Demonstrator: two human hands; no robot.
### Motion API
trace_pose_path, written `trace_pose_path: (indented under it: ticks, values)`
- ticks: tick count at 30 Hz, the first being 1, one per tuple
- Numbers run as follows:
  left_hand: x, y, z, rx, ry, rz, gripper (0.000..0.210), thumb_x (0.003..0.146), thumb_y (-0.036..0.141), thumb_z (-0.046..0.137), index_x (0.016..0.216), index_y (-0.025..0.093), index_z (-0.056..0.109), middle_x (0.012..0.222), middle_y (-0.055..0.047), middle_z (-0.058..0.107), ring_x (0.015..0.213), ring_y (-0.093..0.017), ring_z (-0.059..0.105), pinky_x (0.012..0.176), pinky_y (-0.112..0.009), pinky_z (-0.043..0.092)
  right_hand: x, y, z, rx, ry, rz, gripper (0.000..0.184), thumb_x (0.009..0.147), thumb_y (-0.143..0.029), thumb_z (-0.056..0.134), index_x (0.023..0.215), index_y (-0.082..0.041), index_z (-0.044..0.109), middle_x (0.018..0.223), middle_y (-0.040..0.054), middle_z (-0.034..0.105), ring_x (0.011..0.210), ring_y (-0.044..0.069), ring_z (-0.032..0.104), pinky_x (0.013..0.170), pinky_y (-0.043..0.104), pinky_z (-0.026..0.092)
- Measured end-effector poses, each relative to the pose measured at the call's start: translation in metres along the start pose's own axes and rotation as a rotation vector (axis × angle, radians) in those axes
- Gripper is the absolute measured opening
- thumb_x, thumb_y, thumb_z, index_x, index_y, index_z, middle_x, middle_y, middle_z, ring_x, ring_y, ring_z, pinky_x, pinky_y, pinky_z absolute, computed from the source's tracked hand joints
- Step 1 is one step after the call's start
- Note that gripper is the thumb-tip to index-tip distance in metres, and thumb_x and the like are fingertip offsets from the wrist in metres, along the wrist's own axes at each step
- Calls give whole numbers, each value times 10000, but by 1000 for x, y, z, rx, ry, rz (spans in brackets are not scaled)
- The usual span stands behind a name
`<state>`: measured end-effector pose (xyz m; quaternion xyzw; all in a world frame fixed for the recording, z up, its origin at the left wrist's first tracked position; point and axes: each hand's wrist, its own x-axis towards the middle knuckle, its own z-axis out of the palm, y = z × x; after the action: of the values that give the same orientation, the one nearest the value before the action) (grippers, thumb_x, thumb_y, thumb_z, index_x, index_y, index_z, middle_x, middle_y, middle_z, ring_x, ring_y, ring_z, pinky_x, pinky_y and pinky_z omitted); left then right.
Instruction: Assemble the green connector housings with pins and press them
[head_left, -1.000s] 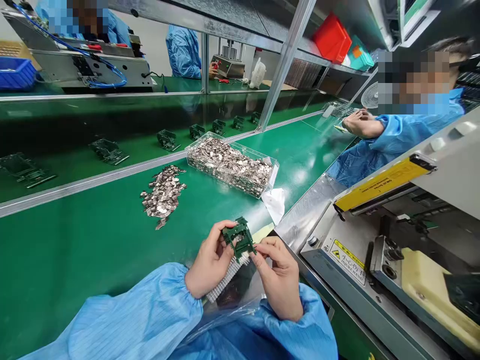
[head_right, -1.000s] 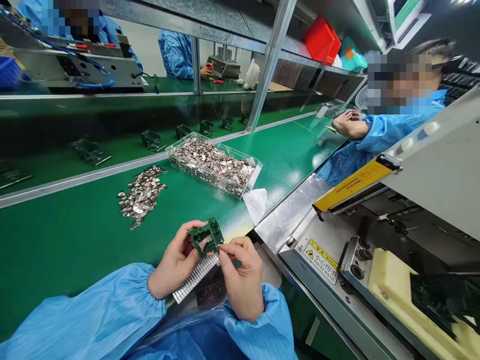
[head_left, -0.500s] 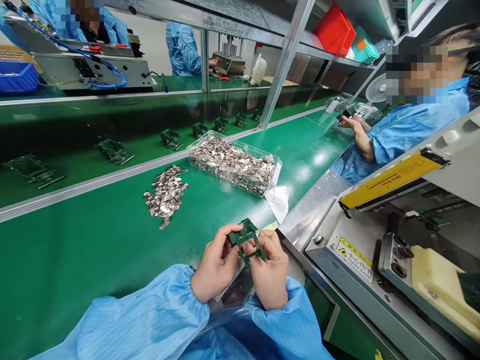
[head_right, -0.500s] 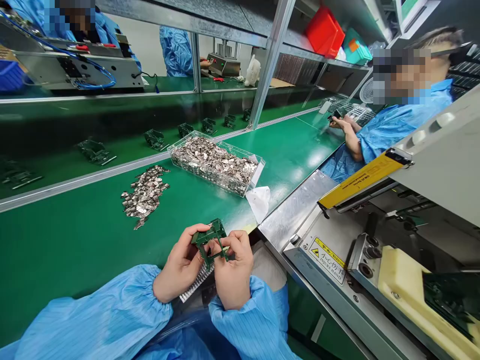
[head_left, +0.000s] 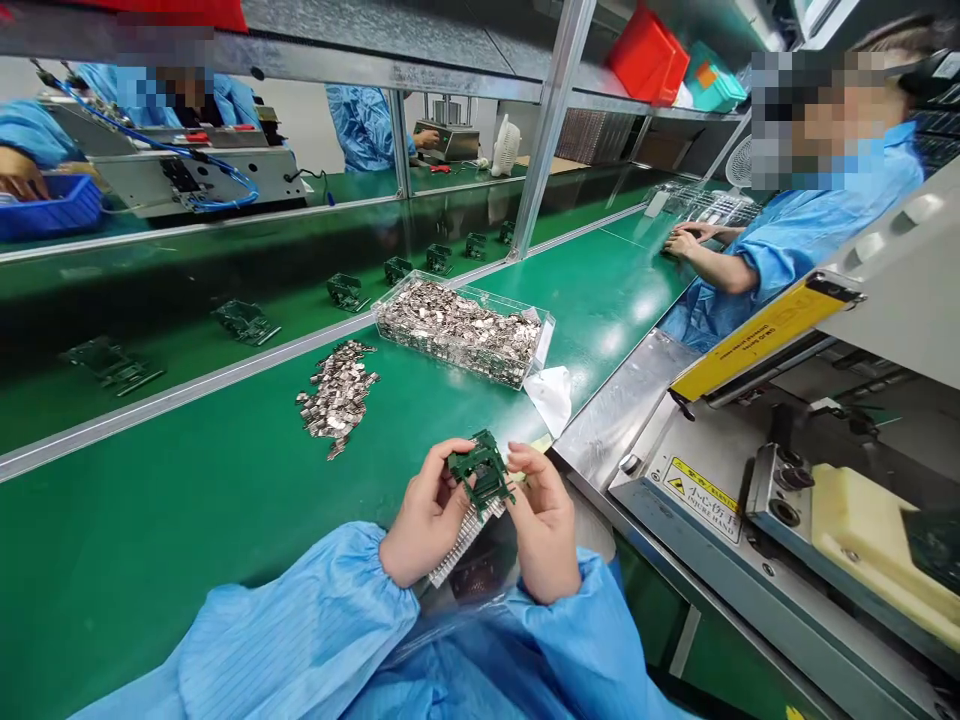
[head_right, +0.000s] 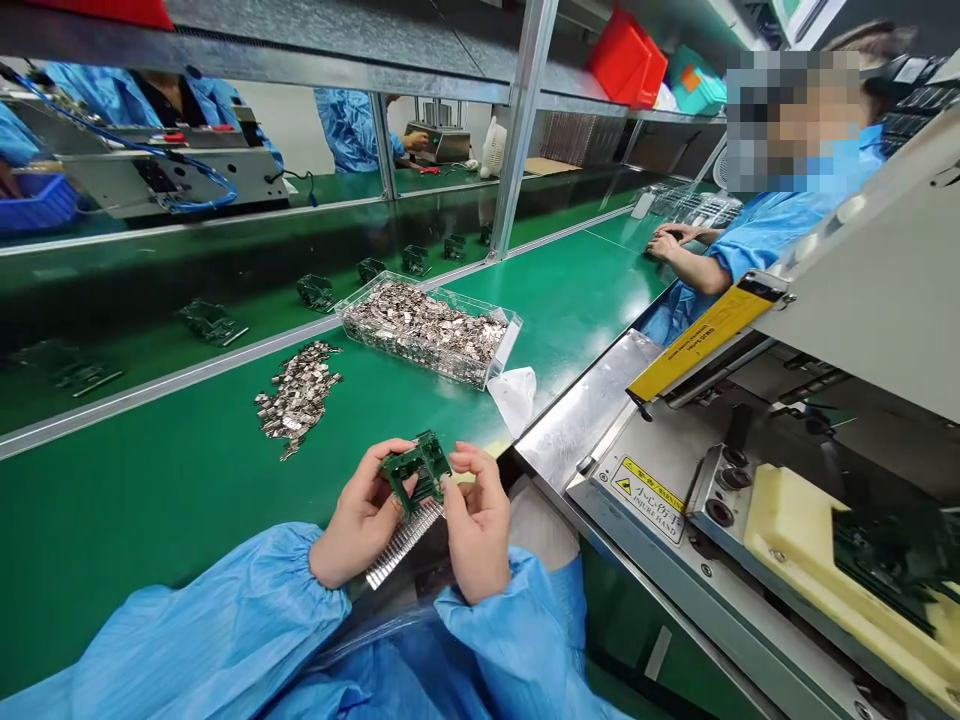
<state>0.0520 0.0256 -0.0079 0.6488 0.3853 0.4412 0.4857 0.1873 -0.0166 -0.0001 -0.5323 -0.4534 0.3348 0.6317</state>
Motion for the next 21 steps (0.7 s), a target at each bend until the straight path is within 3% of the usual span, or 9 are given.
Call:
trace_pose_path:
  ticks: [3, 6, 9, 11, 14, 17, 18, 19, 21]
  values:
    - [-10, 21, -6, 49, -113, -50, 320, 932, 280, 485, 1246, 216, 477, 1121, -86, 633, 972, -198, 635, 827, -299, 543, -6, -22, -23, -149, -214, -142, 548, 842, -261, 668, 1355, -272, 475, 1409, 99, 468, 1278, 272, 452, 991, 419, 442]
    - [-27, 55, -18, 158, -352, -68, 363, 935, 276, 466, 1298, 257, 473, 1270, -85, 604, 1118, -224, 622, 893, -293, 545, -17, -47, -47, -177, -356, -277, 608, 800, -303, 747, 1354, -273, 498, 1300, 85, 574, 1198, 258, 528, 1020, 403, 431]
    - [-20, 88, -28, 342, -628, -15, 590, 884, 322, 570, 1436, 352, 365, 1329, -49, 595, 1134, -243, 628, 866, -267, 560, -31, -61, -79, -92, -342, -310, 652, 737, -460, 802, 1306, -263, 552, 1163, 77, 653, 1035, 251, 619, 906, 367, 509]
    - [2, 106, -15, 433, -778, 61, 674, 862, 350, 609, 1469, 372, 316, 1276, -38, 637, 1062, -240, 658, 829, -269, 568, -44, -65, -111, -70, -226, -288, 718, 672, -591, 805, 1271, -264, 582, 1118, 77, 664, 978, 257, 640, 866, 366, 533]
    - [44, 130, 51, 439, -852, 268, 519, 897, 357, 569, 1396, 283, 445, 1220, -66, 663, 1020, -232, 660, 886, -329, 547, -69, -71, -173, -112, 238, -281, 762, 633, -682, 771, 1240, -255, 598, 1144, 85, 647, 996, 270, 641, 872, 389, 546]
    - [75, 143, 148, 290, -814, 602, 438, 868, 317, 606, 1279, 178, 542, 1279, -134, 614, 1185, -266, 574, 1039, -403, 456, -88, -75, -238, -204, 921, -404, 700, 645, -626, 800, 1196, -241, 605, 1198, 94, 615, 1078, 308, 617, 960, 509, 497]
    - [82, 145, 180, 244, -807, 665, 467, 851, 300, 625, 1286, 159, 529, 1320, -153, 580, 1242, -276, 533, 1078, -417, 420, -92, -77, -258, -240, 1090, -418, 685, 635, -600, 814, 1175, -235, 606, 1211, 106, 607, 1103, 337, 606, 980, 573, 467]
    - [86, 147, 210, 212, -792, 687, 522, 831, 302, 651, 1306, 142, 506, 1356, -174, 545, 1287, -291, 493, 1106, -436, 390, -95, -78, -275, -272, 1213, -410, 676, 620, -567, 832, 1161, -232, 603, 1220, 118, 603, 1125, 363, 593, 992, 627, 435]
    - [91, 150, 259, 201, -812, 647, 690, 781, 353, 709, 1367, 115, 433, 1417, -209, 478, 1342, -338, 428, 1119, -490, 361, -98, -82, -303, -325, 1307, -347, 675, 600, -505, 855, 1153, -224, 589, 1244, 142, 592, 1165, 393, 567, 1019, 679, 382]
